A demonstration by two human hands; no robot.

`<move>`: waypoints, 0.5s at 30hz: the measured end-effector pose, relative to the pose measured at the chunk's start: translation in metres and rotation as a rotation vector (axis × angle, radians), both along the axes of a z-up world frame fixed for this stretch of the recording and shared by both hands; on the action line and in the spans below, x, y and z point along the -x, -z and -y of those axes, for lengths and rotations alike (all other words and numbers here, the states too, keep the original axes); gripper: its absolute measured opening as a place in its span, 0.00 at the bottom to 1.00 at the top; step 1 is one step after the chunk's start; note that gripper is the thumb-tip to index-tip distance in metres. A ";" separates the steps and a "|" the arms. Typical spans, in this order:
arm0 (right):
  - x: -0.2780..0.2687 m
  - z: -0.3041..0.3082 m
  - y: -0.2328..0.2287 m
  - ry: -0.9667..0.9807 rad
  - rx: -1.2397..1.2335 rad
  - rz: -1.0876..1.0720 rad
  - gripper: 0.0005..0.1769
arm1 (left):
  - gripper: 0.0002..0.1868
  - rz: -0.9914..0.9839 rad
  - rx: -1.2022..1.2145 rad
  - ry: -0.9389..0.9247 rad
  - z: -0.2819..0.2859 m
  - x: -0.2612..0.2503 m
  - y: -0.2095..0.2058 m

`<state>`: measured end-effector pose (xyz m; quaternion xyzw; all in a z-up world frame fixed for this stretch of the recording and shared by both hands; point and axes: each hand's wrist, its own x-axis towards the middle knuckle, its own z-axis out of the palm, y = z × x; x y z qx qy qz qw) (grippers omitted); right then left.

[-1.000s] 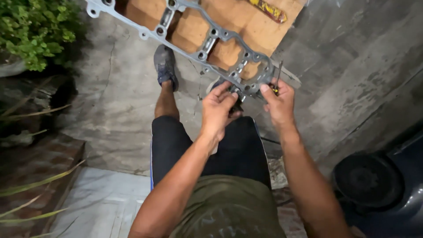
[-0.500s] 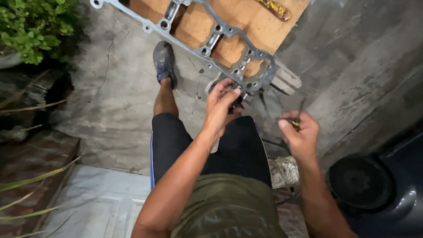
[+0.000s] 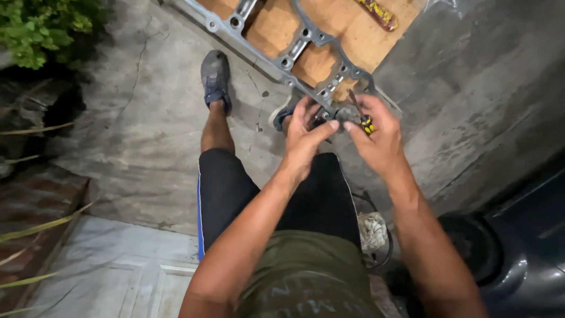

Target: Cleaning residue from a metal engine component using a screwdriver and a rag

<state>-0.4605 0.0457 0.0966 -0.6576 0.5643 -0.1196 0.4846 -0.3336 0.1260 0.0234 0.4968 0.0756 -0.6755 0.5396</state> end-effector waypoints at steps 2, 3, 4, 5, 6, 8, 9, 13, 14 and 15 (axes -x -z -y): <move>0.000 -0.003 0.006 0.052 -0.049 0.062 0.30 | 0.53 0.029 -0.019 0.000 -0.001 0.009 0.012; 0.005 -0.007 0.007 0.048 -0.046 0.062 0.30 | 0.53 0.028 -0.016 -0.004 0.002 0.009 0.009; 0.009 -0.011 0.008 0.083 -0.090 0.093 0.32 | 0.52 0.086 -0.072 0.036 0.006 0.009 0.006; 0.014 -0.015 0.009 0.118 -0.134 0.125 0.33 | 0.51 0.143 -0.129 0.076 0.009 0.010 0.004; 0.013 -0.016 0.007 0.116 -0.136 0.123 0.33 | 0.51 0.142 -0.130 0.074 0.011 0.011 0.003; 0.010 -0.016 0.004 0.128 -0.090 0.158 0.33 | 0.51 0.182 -0.236 0.136 0.017 0.013 0.001; 0.013 -0.018 0.004 0.129 -0.086 0.157 0.33 | 0.51 0.181 -0.232 0.137 0.019 0.012 -0.003; 0.013 -0.023 -0.001 0.068 -0.001 0.073 0.35 | 0.45 0.309 -0.354 0.243 0.024 0.010 -0.009; 0.011 -0.022 -0.003 0.055 0.041 0.058 0.35 | 0.43 0.329 -0.377 0.250 0.025 0.011 -0.009; 0.015 -0.020 -0.014 0.057 0.041 0.057 0.35 | 0.43 0.328 -0.377 0.252 0.026 0.011 -0.013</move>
